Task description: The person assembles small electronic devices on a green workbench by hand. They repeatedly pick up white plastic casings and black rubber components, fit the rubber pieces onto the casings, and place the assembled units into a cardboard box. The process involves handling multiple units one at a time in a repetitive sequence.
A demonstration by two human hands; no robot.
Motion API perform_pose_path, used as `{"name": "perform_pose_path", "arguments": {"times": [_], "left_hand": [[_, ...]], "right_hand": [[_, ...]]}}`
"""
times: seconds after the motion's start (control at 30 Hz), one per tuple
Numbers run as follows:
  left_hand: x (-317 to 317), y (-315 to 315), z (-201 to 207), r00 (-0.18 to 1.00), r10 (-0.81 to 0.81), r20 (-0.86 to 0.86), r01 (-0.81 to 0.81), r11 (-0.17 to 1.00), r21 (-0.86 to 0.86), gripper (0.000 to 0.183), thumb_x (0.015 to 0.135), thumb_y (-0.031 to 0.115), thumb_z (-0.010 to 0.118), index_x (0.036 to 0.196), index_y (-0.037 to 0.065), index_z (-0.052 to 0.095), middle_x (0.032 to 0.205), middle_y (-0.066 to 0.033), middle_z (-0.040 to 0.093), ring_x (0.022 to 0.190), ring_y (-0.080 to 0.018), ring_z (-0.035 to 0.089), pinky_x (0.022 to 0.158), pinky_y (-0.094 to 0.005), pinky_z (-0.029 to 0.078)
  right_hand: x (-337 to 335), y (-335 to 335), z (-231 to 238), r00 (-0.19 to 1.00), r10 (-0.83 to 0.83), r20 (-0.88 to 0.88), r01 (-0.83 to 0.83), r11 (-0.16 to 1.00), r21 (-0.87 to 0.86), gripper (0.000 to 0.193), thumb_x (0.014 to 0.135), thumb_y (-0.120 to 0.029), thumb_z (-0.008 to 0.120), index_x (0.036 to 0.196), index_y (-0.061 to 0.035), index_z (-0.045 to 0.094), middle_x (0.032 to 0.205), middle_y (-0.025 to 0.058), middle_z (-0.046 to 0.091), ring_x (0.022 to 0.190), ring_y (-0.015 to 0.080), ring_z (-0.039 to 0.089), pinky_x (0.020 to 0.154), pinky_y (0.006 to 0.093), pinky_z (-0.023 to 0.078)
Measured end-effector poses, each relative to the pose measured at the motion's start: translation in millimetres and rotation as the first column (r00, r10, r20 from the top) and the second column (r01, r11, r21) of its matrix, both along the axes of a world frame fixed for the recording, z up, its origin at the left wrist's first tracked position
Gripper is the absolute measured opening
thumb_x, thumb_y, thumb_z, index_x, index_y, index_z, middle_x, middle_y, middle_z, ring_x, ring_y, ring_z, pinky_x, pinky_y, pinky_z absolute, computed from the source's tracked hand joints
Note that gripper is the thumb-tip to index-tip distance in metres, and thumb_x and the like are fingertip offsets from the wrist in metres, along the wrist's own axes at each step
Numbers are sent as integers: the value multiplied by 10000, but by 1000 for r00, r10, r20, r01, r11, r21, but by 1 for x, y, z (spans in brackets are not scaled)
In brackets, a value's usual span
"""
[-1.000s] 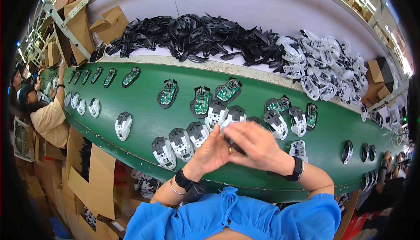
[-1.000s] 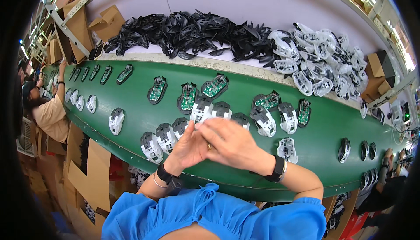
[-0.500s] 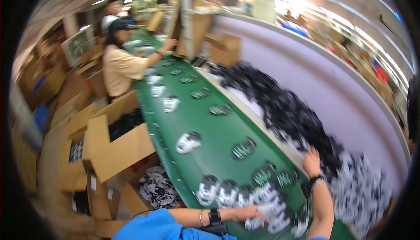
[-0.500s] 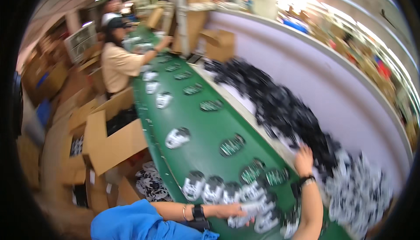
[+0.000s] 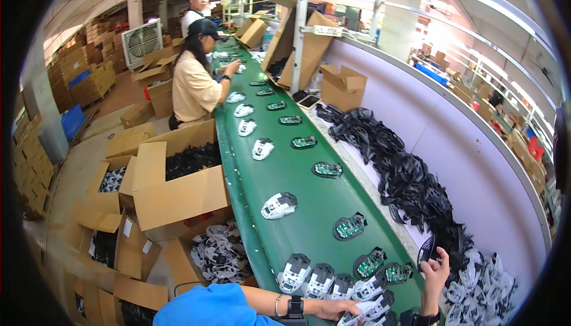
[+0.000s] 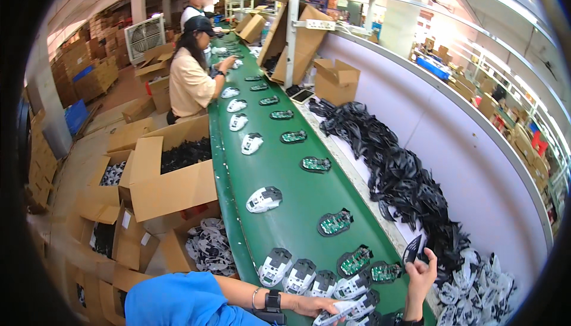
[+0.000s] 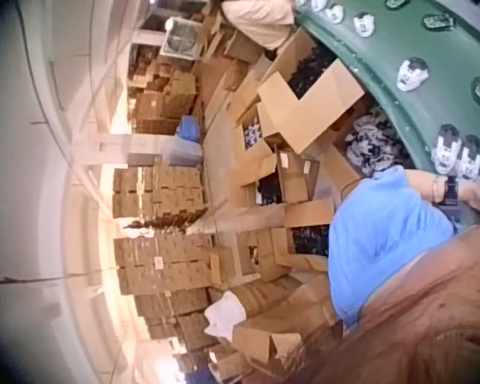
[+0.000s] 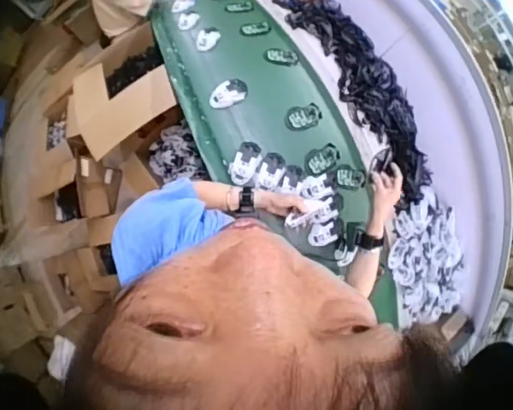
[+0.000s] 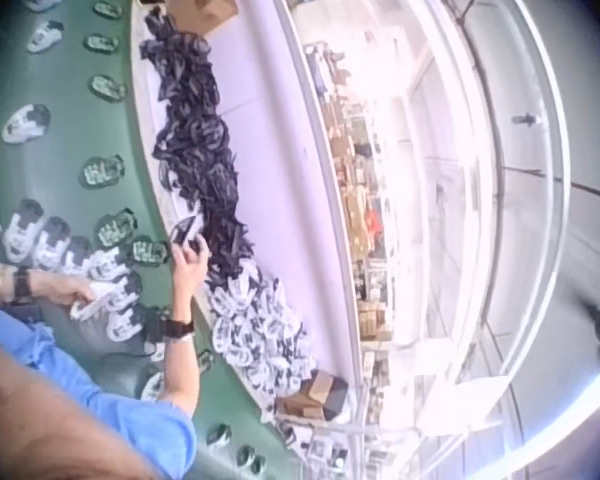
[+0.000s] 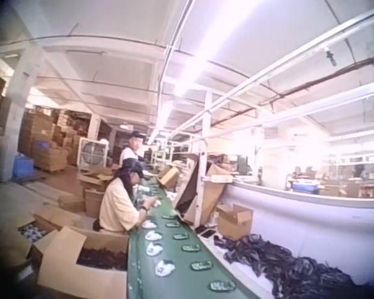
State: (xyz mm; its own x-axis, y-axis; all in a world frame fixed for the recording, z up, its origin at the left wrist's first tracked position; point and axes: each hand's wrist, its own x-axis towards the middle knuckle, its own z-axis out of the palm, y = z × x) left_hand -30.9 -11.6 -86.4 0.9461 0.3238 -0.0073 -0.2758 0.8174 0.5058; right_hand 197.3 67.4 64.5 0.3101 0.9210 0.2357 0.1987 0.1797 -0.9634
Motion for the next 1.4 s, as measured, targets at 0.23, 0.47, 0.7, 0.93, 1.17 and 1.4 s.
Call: {"name": "perform_pose_path", "arguments": {"times": [0.23,0.47,0.7,0.93,1.17,1.4], "left_hand": [[-18,3,46,996,85,-8,-86,996,-10,619,891,264,578,1416,41,337,1185,-132,583,953,-176,617,799,-328,540],[-14,12,148,940,340,13,-338,927,162,712,862,356,634,1407,18,325,1149,-148,584,988,-217,619,857,-414,530],[-4,-7,190,798,602,22,-557,724,406,800,824,373,726,1393,-4,308,1203,-94,558,1068,-161,588,922,-302,490],[-7,-10,175,787,617,-29,-531,700,477,786,838,299,736,1405,-15,292,1289,-122,487,1171,-180,503,991,-318,423],[-8,-9,176,792,610,-32,-491,666,562,834,816,332,757,1407,-9,277,1285,-124,476,1183,-189,482,996,-321,409],[-8,-8,169,773,632,-53,-416,568,710,868,797,380,766,1402,-11,283,1287,-146,465,1198,-204,467,997,-330,403]], "right_hand": [[-28,-134,21,844,-58,-532,-17,991,-136,273,772,71,582,1032,-10,580,888,59,650,760,127,631,683,243,513],[-32,-182,38,863,-105,-494,90,995,-54,175,854,-66,605,967,66,620,837,64,630,809,147,601,766,278,471],[-52,-185,53,840,-37,-541,30,999,-20,190,830,0,656,1013,49,672,843,53,664,665,82,573,588,211,454],[-68,-179,52,862,108,-495,-118,993,11,204,808,31,689,1008,40,651,905,92,691,778,122,655,713,247,545],[-73,-176,40,908,104,-405,-99,995,33,259,766,64,722,1009,49,636,894,114,689,769,123,666,703,245,561],[-78,-176,38,942,47,-334,-47,999,9,257,762,62,729,1002,64,637,872,121,689,756,126,669,686,251,568]]}}
